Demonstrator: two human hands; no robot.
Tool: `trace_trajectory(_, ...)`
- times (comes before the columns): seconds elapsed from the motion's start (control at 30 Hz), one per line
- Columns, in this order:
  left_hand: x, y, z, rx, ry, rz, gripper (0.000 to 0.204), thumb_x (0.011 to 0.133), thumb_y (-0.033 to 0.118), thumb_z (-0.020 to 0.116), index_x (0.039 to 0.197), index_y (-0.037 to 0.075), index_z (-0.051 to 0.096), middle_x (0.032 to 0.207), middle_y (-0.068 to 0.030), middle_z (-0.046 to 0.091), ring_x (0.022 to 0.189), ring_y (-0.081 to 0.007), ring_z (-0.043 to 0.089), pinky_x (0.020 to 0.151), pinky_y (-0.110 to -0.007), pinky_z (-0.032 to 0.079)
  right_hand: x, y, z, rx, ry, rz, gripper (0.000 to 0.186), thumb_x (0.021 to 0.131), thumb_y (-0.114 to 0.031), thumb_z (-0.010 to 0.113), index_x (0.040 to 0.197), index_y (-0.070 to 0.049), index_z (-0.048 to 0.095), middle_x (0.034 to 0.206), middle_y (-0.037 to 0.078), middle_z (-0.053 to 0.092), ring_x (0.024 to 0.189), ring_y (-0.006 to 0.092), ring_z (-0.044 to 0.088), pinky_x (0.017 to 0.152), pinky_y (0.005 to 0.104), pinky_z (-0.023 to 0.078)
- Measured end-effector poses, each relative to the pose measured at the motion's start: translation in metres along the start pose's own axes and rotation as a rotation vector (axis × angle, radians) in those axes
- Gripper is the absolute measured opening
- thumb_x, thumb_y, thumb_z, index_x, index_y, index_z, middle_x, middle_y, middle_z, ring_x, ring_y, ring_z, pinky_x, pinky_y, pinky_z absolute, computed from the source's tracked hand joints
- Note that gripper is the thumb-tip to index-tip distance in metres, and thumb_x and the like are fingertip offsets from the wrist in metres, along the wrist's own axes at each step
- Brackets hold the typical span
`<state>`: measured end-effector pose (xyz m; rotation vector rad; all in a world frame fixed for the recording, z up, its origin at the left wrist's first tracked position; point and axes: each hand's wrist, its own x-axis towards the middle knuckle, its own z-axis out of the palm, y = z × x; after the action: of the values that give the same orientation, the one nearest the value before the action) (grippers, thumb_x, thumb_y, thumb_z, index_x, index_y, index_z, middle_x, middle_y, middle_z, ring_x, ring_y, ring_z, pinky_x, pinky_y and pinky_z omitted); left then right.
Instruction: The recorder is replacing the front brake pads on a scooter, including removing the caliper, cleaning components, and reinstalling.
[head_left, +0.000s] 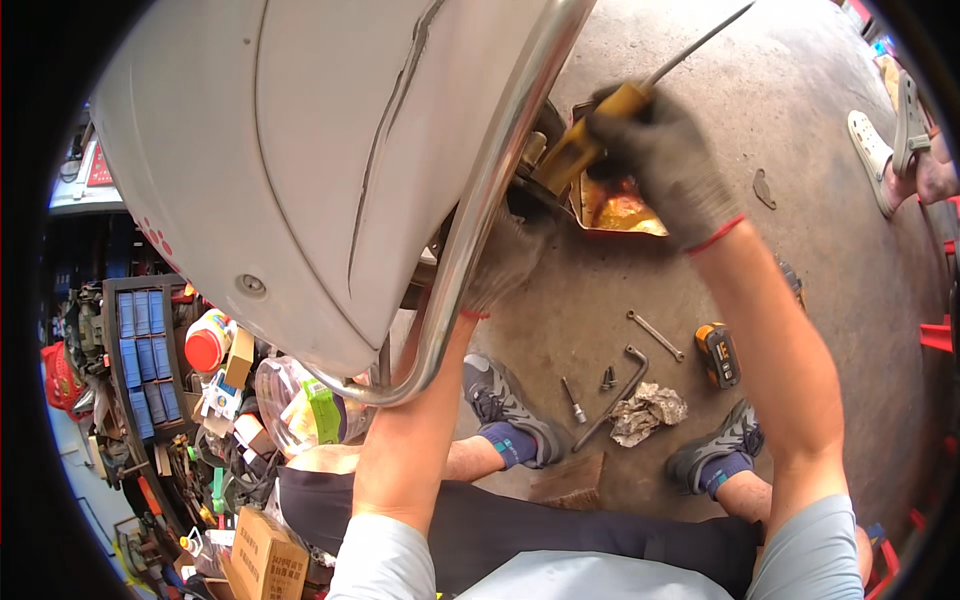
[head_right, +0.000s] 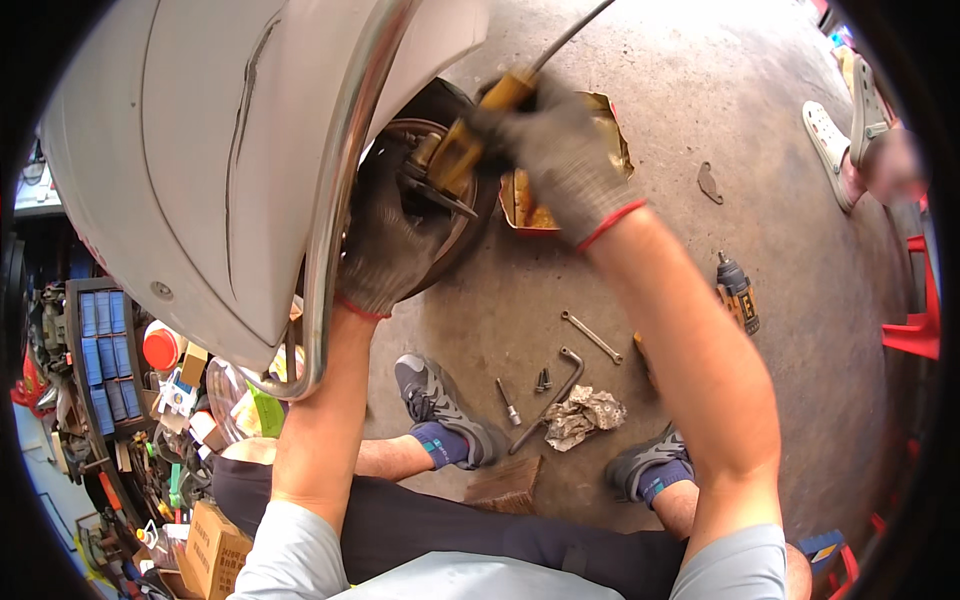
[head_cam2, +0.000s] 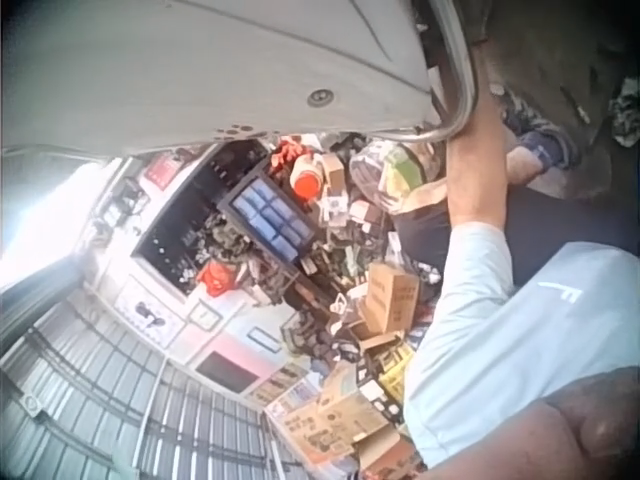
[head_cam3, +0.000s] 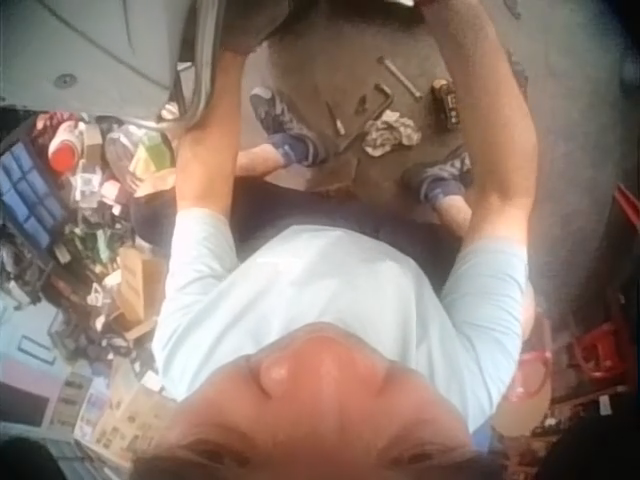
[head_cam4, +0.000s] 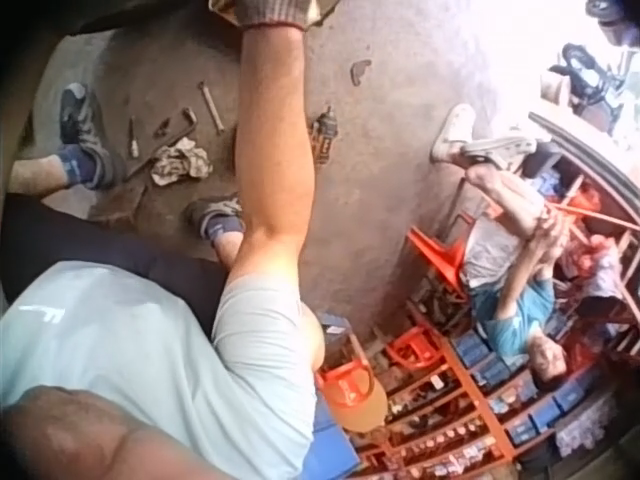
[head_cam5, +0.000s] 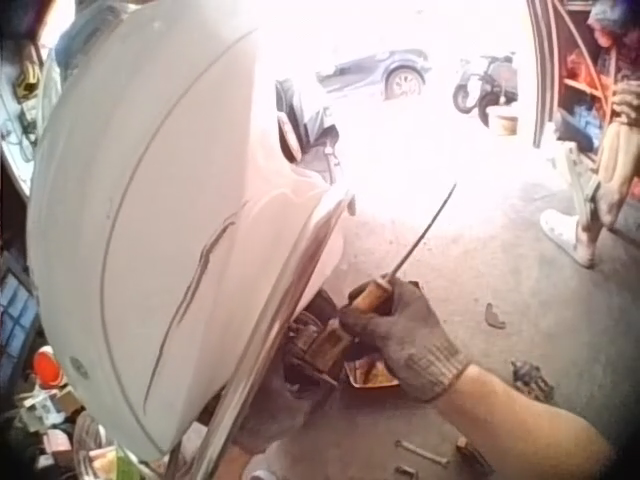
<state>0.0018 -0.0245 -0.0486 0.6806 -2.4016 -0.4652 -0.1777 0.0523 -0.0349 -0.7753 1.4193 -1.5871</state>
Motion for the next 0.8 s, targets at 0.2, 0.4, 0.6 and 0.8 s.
trace_trajectory(0.2, 0.005, 0.026, 0.000, 0.081, -0.015, -0.029, 0.070, 0.076, 0.016, 0.081, 0.134, -0.001, 0.046, 0.114, -0.0192, 0.062, 0.106, -0.0342, 0.063, 0.092, -0.042, 0.051, 0.027, -0.003, -0.071, 0.013, -0.046, -0.416, 0.027, 0.101, -0.022, 0.056, 0.112, 0.002, 0.063, 0.101, 0.014, 0.070, 0.092, 0.0217, 0.069, 0.084, 0.0405, 0.060)
trace_trajectory(0.4, -0.002, 0.017, -0.008, -0.040, -0.084, -0.060, 0.068, 0.078, 0.016, 0.080, 0.134, -0.001, 0.045, 0.113, -0.0199, 0.063, 0.105, -0.0341, 0.064, 0.091, -0.042, 0.051, 0.024, -0.037, -0.063, 0.364, 0.212, -0.153, 0.021, 0.096, -0.015, 0.064, 0.111, 0.001, 0.063, 0.100, 0.013, 0.071, 0.090, 0.0200, 0.069, 0.085, 0.0347, 0.057)
trace_trajectory(0.6, 0.001, 0.026, -0.016, -0.035, -0.091, -0.092, 0.066, 0.078, 0.016, 0.080, 0.133, -0.002, 0.047, 0.115, -0.0203, 0.062, 0.109, -0.0344, 0.063, 0.095, -0.041, 0.050, -0.011, -0.017, 0.002, -0.130, 0.286, -0.153, 0.022, 0.094, -0.012, 0.066, 0.112, 0.002, 0.063, 0.103, 0.016, 0.071, 0.093, 0.0200, 0.068, 0.087, 0.0342, 0.057)
trace_trajectory(0.8, -0.002, 0.029, -0.029, -0.045, -0.127, -0.200, 0.065, 0.079, 0.017, 0.079, 0.132, -0.002, 0.048, 0.117, -0.0205, 0.062, 0.111, -0.0347, 0.062, 0.096, -0.041, 0.049, 0.017, 0.012, -0.031, 0.043, -0.026, -0.355, 0.025, 0.096, -0.019, 0.067, 0.109, 0.001, 0.061, 0.099, 0.010, 0.067, 0.087, 0.0205, 0.066, 0.084, 0.0345, 0.057)
